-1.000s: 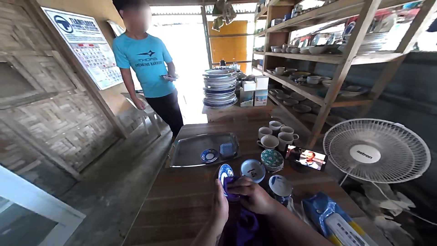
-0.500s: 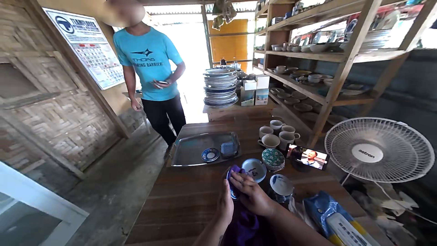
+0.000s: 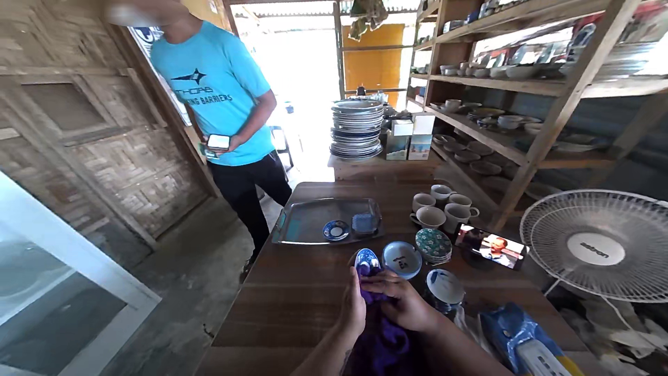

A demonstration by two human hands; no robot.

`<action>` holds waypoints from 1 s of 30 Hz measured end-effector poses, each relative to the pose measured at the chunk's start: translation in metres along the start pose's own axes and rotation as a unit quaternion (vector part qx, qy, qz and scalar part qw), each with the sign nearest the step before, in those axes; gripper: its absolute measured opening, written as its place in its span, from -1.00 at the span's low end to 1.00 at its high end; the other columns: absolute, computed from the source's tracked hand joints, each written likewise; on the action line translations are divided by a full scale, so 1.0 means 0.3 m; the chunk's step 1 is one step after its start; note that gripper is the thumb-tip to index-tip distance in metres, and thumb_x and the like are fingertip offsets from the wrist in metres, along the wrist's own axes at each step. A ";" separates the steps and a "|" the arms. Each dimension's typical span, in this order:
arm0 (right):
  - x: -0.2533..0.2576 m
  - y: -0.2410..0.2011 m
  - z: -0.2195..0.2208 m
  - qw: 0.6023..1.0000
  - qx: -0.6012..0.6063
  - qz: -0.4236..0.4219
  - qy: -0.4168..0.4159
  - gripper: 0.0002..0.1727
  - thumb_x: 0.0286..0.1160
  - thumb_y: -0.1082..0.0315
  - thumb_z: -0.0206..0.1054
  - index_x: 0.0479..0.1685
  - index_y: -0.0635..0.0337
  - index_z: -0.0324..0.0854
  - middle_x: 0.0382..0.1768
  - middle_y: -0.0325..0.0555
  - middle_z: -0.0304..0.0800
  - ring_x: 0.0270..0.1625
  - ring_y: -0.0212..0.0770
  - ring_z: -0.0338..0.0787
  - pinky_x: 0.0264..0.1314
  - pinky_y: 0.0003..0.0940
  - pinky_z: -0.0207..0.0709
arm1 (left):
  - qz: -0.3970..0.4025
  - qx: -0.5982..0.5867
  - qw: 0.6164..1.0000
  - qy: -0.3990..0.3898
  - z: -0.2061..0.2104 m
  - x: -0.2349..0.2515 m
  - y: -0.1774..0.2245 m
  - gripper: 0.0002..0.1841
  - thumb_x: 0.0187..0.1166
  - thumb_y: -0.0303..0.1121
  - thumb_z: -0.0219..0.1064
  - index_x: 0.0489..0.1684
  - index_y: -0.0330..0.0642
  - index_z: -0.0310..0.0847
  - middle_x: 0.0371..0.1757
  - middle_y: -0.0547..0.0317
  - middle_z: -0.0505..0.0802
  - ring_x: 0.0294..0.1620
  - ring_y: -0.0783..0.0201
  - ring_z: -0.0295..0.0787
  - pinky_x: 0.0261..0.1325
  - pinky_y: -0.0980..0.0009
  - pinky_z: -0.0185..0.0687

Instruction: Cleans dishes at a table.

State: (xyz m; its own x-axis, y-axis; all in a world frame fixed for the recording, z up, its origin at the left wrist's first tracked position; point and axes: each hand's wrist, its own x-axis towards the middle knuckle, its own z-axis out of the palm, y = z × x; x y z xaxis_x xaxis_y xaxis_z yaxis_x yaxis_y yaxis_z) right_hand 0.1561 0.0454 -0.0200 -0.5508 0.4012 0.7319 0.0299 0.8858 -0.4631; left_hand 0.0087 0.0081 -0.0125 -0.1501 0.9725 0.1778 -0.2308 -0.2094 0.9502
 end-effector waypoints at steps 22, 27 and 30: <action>0.003 -0.027 0.026 0.994 -0.103 0.021 -0.017 -0.35 0.27 0.61 0.14 0.53 0.43 0.53 0.59 0.24 0.53 0.74 0.11 0.40 0.80 -0.06 0.23 | -0.050 0.013 0.999 -0.016 0.007 -0.002 -0.005 -0.34 0.87 -0.09 -0.46 0.70 -0.45 0.12 0.63 -0.15 0.47 0.64 0.34 0.37 0.69 0.38 0.23; 0.000 -0.046 0.024 0.996 -0.032 0.026 -0.076 -0.27 0.30 0.62 0.21 0.66 0.43 0.36 0.61 0.23 0.52 0.71 0.06 0.47 0.78 -0.07 0.27 | -0.048 -0.010 0.998 0.044 0.007 0.006 0.016 -0.30 0.84 -0.03 -0.58 0.63 -0.36 0.21 0.42 -0.03 0.61 0.41 0.42 0.55 0.50 0.43 0.45; -0.004 -0.044 0.023 0.993 -0.067 0.021 -0.090 -0.25 0.25 0.60 0.28 0.66 0.34 0.41 0.51 0.13 0.66 0.63 0.05 0.57 0.81 0.16 0.14 | -0.025 -0.040 0.996 0.075 -0.010 0.028 0.018 -0.23 0.81 0.07 -0.65 0.68 -0.28 0.16 0.44 -0.01 0.63 0.39 0.38 0.60 0.46 0.37 0.53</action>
State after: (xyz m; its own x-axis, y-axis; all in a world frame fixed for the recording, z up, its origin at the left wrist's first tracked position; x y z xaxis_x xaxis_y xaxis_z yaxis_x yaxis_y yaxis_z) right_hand 0.1507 0.0317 -0.0183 -0.6871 0.4015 0.6056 0.1604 0.8967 -0.4125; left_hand 0.0032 0.0149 -0.0067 -0.2780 0.9568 0.0848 -0.3163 -0.1745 0.9325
